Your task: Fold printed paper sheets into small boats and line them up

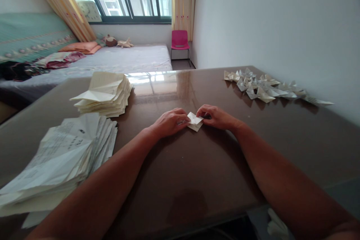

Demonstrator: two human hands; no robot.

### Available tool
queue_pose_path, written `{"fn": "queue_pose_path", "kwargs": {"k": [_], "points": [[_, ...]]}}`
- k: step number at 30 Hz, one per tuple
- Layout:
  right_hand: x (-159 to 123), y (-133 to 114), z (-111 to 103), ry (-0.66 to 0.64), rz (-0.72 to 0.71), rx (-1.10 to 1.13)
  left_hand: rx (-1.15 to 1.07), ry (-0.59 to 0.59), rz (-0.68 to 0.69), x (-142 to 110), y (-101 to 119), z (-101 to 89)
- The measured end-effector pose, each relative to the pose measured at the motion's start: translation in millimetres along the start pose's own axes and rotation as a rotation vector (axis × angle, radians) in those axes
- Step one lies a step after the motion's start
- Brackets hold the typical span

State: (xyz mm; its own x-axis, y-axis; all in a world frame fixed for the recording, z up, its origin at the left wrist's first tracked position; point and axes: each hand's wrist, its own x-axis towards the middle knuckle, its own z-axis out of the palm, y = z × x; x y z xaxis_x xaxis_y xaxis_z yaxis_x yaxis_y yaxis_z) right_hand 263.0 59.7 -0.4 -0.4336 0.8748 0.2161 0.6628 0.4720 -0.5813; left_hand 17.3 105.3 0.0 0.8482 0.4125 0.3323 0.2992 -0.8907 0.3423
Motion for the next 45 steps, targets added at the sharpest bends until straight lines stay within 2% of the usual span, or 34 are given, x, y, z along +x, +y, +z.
{"fn": "queue_pose_path", "kwargs": {"k": [3, 7, 10, 15, 19, 23, 26, 29, 35, 41, 45], "points": [[1, 1, 2, 0.007, -0.001, 0.006, 0.099, 0.007, -0.052, 1, 6, 4.4], [1, 2, 3, 0.001, -0.014, -0.037, 0.303, 0.056, -0.325, 10, 19, 16.8], [2, 3, 4, -0.004, -0.019, -0.075, 0.348, 0.043, -0.476, 21, 26, 25.3], [3, 3, 7, 0.03, -0.011, -0.113, 0.342, 0.032, -0.538, 28, 24, 31.0], [3, 2, 10, 0.04, 0.002, -0.11, 0.316, 0.051, -0.46, 20, 18, 26.5], [1, 2, 7, 0.019, 0.006, -0.067, 0.285, 0.083, -0.208, 7, 13, 15.9], [-1, 0, 0, -0.031, 0.004, -0.011, 0.301, 0.043, -0.017, 1, 11, 11.0], [-3, -3, -6, -0.052, 0.005, 0.076, 0.335, 0.035, 0.076, -1, 9, 11.1], [4, -4, -4, -0.034, -0.195, 0.014, 0.392, 0.128, 0.088, 0, 7, 15.6], [7, 2, -1, -0.133, -0.226, 0.038, 0.417, 0.161, 0.046, 0, 9, 17.4], [7, 0, -2, -0.145, -0.199, 0.054, 0.407, 0.176, 0.033, 0, 11, 17.9]]}}
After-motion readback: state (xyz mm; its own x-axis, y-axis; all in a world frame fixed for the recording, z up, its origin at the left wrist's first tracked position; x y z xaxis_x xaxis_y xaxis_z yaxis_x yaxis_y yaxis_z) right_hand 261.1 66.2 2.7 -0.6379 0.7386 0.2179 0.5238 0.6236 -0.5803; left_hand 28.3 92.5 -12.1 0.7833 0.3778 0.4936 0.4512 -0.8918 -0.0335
